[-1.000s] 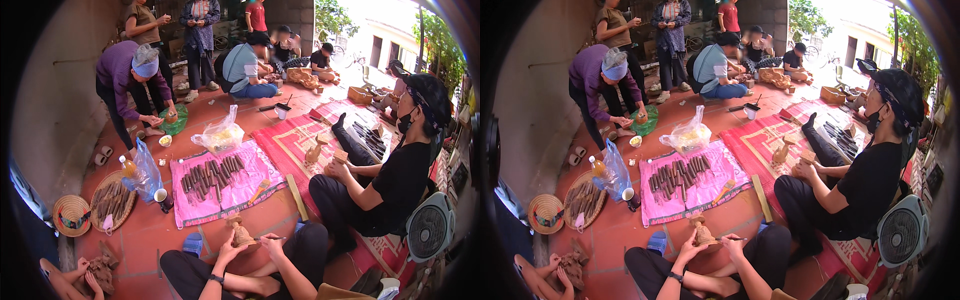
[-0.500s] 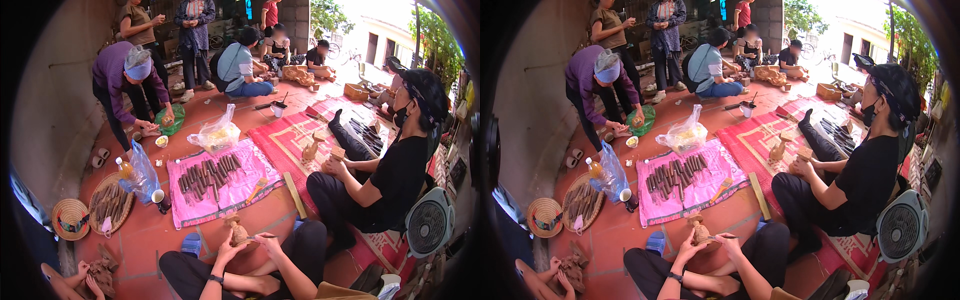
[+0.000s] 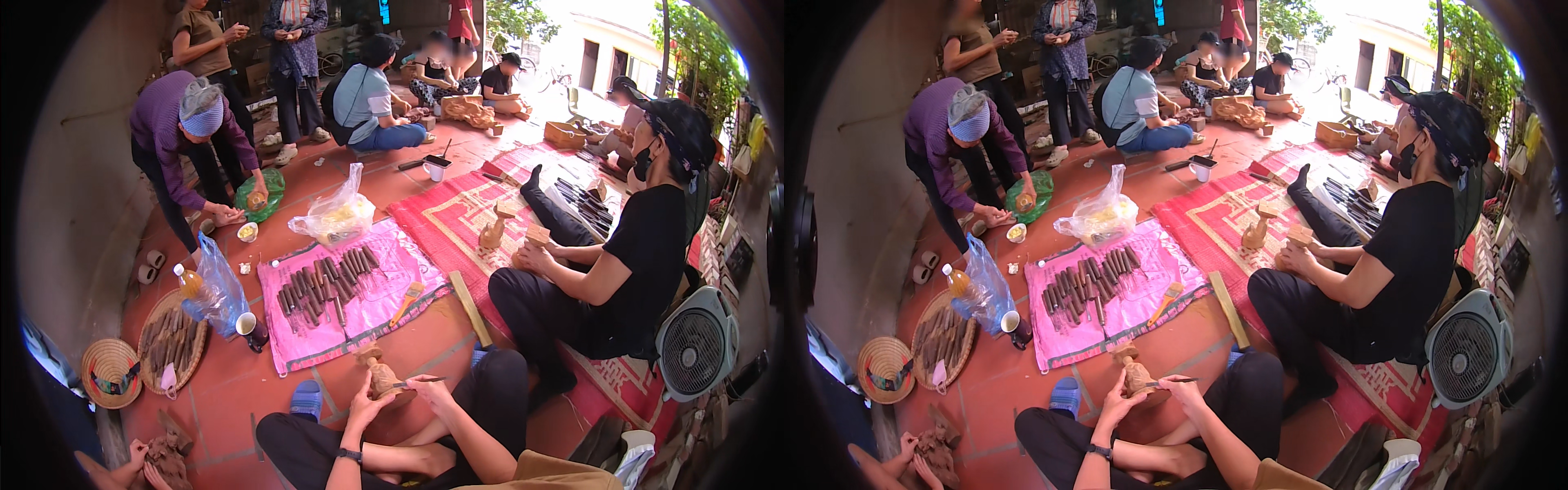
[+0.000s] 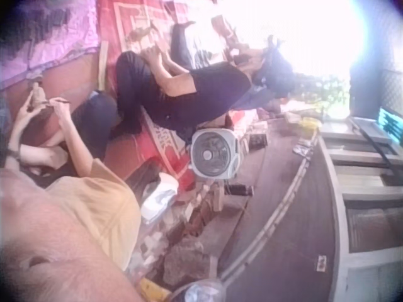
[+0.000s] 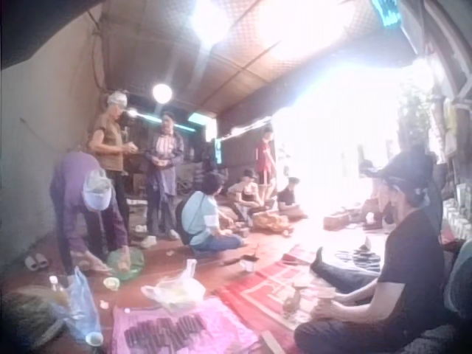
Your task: The person sits on a mat and carves a small wooden figurine using a chisel and a sanding block. They rotate the piece to shape different sides and smooth the surface.
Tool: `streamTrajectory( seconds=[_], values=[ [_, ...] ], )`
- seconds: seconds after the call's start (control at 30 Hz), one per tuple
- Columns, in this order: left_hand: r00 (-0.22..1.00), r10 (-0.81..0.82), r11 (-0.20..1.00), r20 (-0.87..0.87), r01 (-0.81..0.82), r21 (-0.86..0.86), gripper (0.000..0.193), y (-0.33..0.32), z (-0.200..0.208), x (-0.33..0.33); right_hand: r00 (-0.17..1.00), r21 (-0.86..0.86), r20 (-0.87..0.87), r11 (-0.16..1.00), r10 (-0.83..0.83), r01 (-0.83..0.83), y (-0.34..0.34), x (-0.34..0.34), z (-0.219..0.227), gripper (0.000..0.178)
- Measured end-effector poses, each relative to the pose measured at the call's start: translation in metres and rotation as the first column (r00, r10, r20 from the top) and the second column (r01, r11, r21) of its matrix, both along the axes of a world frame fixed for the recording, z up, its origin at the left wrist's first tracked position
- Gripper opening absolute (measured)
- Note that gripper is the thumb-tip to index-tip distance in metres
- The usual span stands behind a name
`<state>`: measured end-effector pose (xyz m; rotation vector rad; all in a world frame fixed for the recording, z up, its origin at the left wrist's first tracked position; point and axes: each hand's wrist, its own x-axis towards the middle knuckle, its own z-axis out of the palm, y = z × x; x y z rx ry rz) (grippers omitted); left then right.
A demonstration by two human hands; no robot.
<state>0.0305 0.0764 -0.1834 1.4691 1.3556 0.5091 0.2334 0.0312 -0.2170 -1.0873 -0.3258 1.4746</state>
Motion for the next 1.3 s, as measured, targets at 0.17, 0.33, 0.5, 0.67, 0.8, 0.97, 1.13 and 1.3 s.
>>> streamTrajectory(
  seconds=[0.17, 0.33, 0.5, 0.67, 0.8, 0.97, 1.13, 1.3],
  values=[
    [0.999, -0.003, 1.000, -0.040, 0.002, -0.018, 0.104, 0.000, 0.007, 0.004, 0.993, -0.181, -0.062, 0.979, -0.106, 0.093, 0.002, 0.011, -0.016, 0.007],
    [1.000, 0.004, 1.000, -0.011, -0.005, -0.026, 0.104, 0.000, 0.005, 0.001, 0.999, 0.042, 0.024, 0.999, 0.029, -0.030, 0.005, -0.004, 0.000, 0.005],
    [1.000, 0.009, 1.000, -0.004, -0.009, -0.029, 0.103, 0.000, 0.006, 0.002, 0.994, 0.016, -0.092, 0.998, -0.051, 0.053, 0.004, 0.004, -0.011, 0.002],
    [1.000, 0.013, 1.000, -0.006, -0.013, -0.018, 0.102, 0.000, 0.007, -0.002, 0.986, 0.047, 0.163, 0.998, 0.032, -0.040, 0.005, -0.011, 0.023, 0.004],
    [0.999, -0.016, 1.000, 0.035, 0.016, -0.012, 0.099, 0.001, 0.005, 0.005, 0.991, 0.071, 0.129, 0.996, 0.039, -0.048, 0.011, -0.004, 0.003, 0.003],
    [0.996, 0.017, 1.000, 0.083, -0.016, -0.016, 0.102, 0.004, -0.009, 0.002, 0.993, -0.009, 0.099, 0.998, -0.061, 0.062, 0.009, -0.002, 0.005, 0.004],
    [0.996, 0.013, 1.000, 0.091, -0.011, -0.018, 0.100, 0.002, 0.003, 0.004, 0.973, 0.098, 0.229, 0.994, 0.026, -0.050, 0.014, -0.010, 0.004, 0.005],
    [0.999, 0.001, 1.000, 0.041, -0.001, -0.012, 0.101, 0.001, 0.006, 0.003, 0.994, 0.019, 0.096, 0.999, -0.053, 0.051, 0.012, -0.002, -0.001, 0.008]
  ],
)
